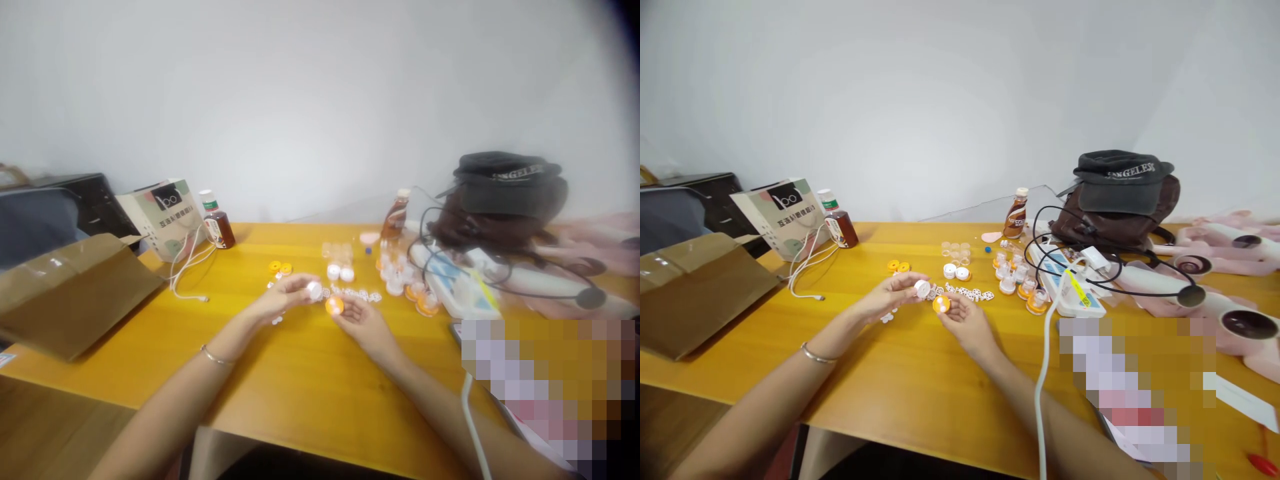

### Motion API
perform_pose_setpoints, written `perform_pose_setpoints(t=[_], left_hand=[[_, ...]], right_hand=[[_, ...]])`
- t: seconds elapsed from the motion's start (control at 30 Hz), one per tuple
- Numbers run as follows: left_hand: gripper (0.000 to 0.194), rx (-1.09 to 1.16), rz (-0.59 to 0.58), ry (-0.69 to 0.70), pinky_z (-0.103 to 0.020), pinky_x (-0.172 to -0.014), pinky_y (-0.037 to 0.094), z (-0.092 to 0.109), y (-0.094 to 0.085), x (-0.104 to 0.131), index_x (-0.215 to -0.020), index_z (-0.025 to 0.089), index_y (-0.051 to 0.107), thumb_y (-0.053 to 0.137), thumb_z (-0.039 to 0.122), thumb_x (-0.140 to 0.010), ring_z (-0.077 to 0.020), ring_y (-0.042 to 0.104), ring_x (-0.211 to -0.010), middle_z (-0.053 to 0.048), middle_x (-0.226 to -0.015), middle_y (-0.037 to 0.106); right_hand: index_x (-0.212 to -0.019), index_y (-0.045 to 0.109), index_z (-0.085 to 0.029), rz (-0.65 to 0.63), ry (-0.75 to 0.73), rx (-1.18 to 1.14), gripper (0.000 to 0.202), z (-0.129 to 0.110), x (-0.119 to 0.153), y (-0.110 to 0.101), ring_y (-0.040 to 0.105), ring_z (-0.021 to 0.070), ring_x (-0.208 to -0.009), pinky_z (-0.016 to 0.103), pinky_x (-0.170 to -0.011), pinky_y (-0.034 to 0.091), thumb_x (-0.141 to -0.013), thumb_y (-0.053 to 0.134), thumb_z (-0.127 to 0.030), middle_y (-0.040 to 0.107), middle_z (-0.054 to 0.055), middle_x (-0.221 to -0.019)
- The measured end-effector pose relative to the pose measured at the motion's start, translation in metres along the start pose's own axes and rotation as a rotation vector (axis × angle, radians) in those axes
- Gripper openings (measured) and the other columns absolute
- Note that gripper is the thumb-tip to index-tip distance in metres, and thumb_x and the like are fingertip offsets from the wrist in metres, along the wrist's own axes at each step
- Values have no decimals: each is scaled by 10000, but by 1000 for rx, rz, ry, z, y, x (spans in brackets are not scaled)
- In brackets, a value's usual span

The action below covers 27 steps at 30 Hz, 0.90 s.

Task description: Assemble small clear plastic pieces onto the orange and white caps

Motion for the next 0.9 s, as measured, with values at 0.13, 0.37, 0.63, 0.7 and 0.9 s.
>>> perform_pose_setpoints(t=[0.13,0.37,0.63,0.7,0.9], left_hand=[[356,36,-24,-33,-334,-883,426,-1,8,6,-1066,188,567,623,264,-722,-183,542,-990,-86,-1086,574],[374,-104,-64,33,-348,-886,408,-4,16,4,-1084,167,547,621,273,-733,-183,544,-975,-88,-1081,578],[339,-379,17,149,-333,-873,428,-9,27,4,-1079,161,540,586,264,-760,-170,566,-938,-85,-1032,598],[309,-451,57,163,-315,-835,452,-8,30,5,-1051,161,555,577,275,-764,-166,574,-915,-79,-1012,607],[284,-645,115,222,-290,-777,481,-9,37,8,-1034,167,571,552,282,-776,-157,584,-864,-71,-971,619]], right_hand=[[-912,599,-201,-1,-3,45,326,0,1,-1,619,166,-776,334,-799,480,-597,677,-224,662,29,-826],[-959,592,-182,-23,-62,147,330,4,-1,-4,626,157,-743,326,-754,514,-635,643,-213,657,34,-811],[-964,581,-177,-47,-102,190,315,9,-2,-3,628,160,-750,330,-751,518,-656,633,-217,650,50,-823],[-965,581,-180,-44,-111,198,310,7,-1,-3,629,158,-744,326,-743,521,-660,628,-215,652,46,-814],[-952,587,-190,-66,-133,218,292,5,2,-2,633,156,-758,325,-759,517,-664,628,-203,668,43,-845]])
Point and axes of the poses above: each hand's wrist, its own x-axis away from the middle knuckle, its own y-axis out of the palm, z = x × y, the point moved 2 cm from there along -x, towards the middle knuckle
